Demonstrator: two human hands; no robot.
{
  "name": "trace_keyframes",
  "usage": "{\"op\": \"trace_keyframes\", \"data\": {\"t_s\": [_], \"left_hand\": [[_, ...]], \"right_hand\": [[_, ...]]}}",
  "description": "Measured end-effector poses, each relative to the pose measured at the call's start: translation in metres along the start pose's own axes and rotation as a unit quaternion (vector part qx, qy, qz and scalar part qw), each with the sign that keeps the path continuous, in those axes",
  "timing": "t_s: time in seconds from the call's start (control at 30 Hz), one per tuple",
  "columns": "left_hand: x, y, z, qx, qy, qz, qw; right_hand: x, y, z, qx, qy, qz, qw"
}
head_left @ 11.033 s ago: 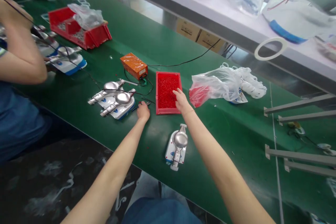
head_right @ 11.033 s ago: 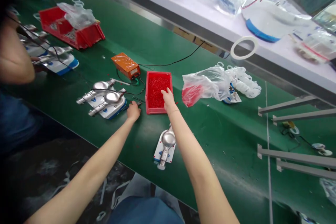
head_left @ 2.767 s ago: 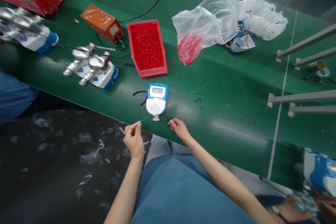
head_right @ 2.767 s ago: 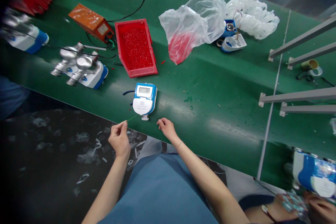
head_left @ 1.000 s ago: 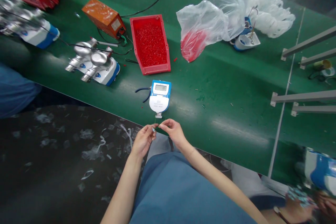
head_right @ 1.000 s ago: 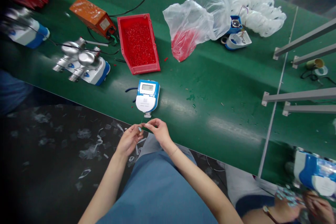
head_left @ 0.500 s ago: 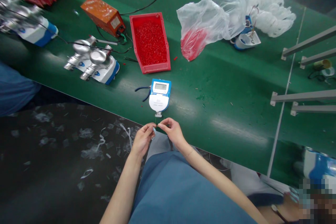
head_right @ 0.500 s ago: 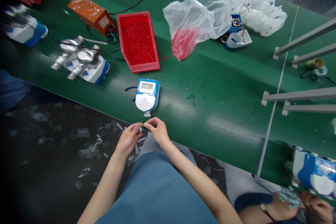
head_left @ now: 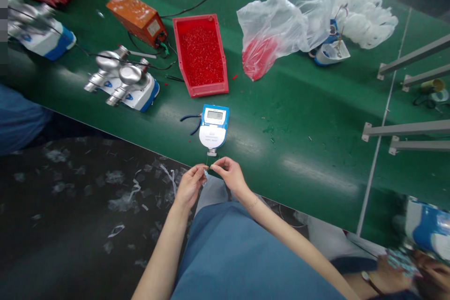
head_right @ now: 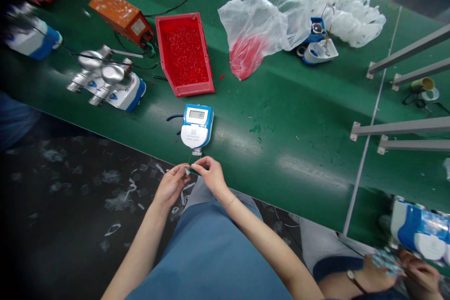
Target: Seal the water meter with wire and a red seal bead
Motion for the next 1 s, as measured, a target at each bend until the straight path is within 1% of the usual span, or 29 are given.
{"op": "trace_keyframes", "data": {"t_s": [0.37,0.43,0.53,0.6,0.7,0.77,0.83,0.97,1.0], "left_hand": [[0.001,0.004,-0.002,0.021,-0.002,0.005,1.000],[0.001,0.006,-0.002,0.029,0.005,0.004,1.000],[0.001,0.010,-0.003,0.029,0.008,0.012,0.999],[0.001,0.013,-0.003,0.038,0.009,0.011,0.999],[0.000,0.017,-0.004,0.055,0.014,0.001,0.998],[-0.002,0.020,-0.005,0.061,0.014,0.005,0.998],[-0.003,0.022,-0.007,0.065,0.008,0.013,0.998],[-0.005,0.024,-0.008,0.089,0.010,0.016,0.996],[-0.004,0.024,-0.008,0.097,0.012,0.015,0.995]], "right_hand": [[0.000,0.001,0.002,-0.032,0.009,-0.004,0.999],[0.001,0.001,0.003,-0.042,0.004,0.002,0.999],[0.004,0.000,0.004,-0.047,-0.004,-0.012,0.999],[0.006,-0.001,0.003,-0.044,0.000,-0.017,0.999],[0.008,-0.003,-0.001,-0.043,0.015,-0.004,0.999],[0.007,-0.003,-0.004,-0.022,0.029,-0.005,0.999],[0.005,-0.004,-0.006,0.033,0.055,0.002,0.998],[0.002,-0.004,-0.006,0.161,0.105,0.069,0.979],[0.002,-0.004,-0.006,0.182,0.107,0.072,0.975]]}}
Point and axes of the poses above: each hand's wrist, its own x-axis towards the middle knuckle, its own y-axis out of the palm, z = x × y, the point moved 1 cm from there along x, towards the middle knuckle, and after that the axes turned 12 degrees about z, right-handed, at the moved point
